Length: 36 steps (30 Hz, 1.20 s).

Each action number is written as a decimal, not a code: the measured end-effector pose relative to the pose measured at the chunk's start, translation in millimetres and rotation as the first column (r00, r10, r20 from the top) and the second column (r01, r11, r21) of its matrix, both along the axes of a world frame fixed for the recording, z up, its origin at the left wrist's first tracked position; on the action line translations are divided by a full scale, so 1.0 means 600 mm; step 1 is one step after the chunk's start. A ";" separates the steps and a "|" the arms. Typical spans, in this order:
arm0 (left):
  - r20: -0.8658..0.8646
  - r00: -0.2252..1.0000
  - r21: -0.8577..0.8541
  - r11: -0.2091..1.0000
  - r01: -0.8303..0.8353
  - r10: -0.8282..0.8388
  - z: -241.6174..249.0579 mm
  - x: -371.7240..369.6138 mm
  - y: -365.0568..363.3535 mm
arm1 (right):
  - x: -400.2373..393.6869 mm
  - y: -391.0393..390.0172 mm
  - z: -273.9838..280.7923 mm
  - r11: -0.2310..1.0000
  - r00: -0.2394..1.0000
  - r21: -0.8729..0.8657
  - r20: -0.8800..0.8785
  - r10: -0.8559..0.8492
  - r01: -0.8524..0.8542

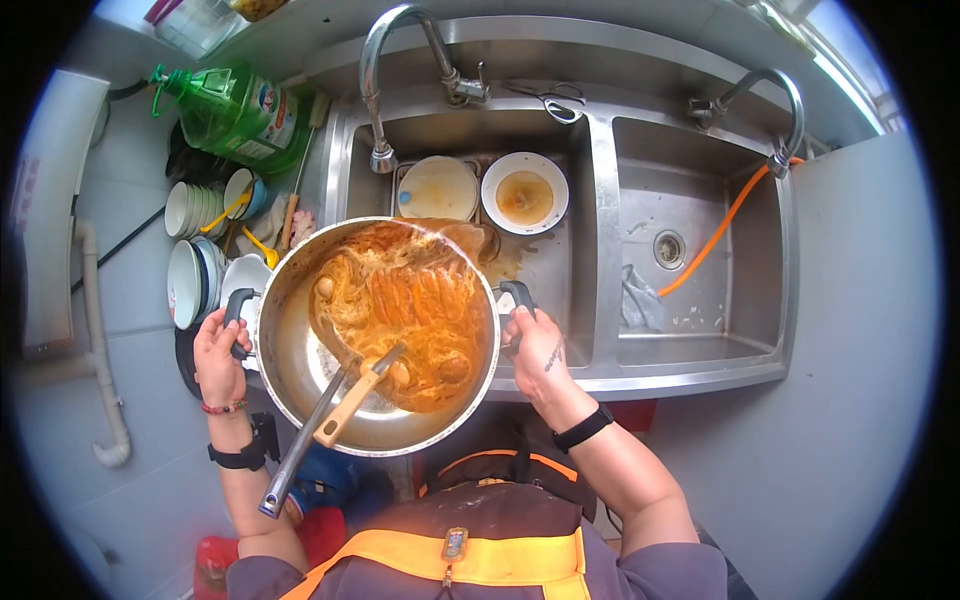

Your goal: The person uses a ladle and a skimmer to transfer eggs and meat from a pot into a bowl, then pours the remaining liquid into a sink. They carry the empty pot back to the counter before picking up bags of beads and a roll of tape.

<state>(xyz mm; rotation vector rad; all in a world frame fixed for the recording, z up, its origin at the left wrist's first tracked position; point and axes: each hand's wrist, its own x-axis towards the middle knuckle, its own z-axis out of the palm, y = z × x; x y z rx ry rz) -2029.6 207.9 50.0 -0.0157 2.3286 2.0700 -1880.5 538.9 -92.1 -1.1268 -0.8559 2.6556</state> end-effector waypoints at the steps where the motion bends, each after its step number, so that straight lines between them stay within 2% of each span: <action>1: 0.005 1.000 0.002 1.000 0.001 -0.001 0.000 0.002 0.001 | 0.001 0.001 0.000 1.000 1.000 0.015 -0.008 0.013 -0.012; 12: 0.021 1.000 0.050 0.999 -0.003 0.002 0.025 -0.007 0.022 | -0.001 0.021 0.029 0.998 0.999 0.054 0.022 0.041 -0.042; 14: 0.018 1.000 0.059 0.998 -0.003 0.002 0.029 -0.009 0.032 | -0.005 0.023 0.035 1.000 0.999 0.025 0.049 -0.018 0.017; 20: -0.022 0.998 0.119 0.991 0.054 -0.052 -0.016 -0.015 -0.002 | 0.015 -0.008 0.003 0.992 0.998 0.103 -0.001 -0.068 0.068; 22: -0.041 0.989 0.121 0.981 0.149 -0.145 -0.029 -0.038 -0.004 | 0.023 -0.025 -0.002 0.987 0.992 0.096 -0.004 -0.126 0.125; 36: 0.026 0.987 0.122 0.981 0.154 -0.158 -0.048 -0.071 0.002 | 0.039 -0.050 -0.014 0.974 0.981 0.136 0.040 -0.187 0.181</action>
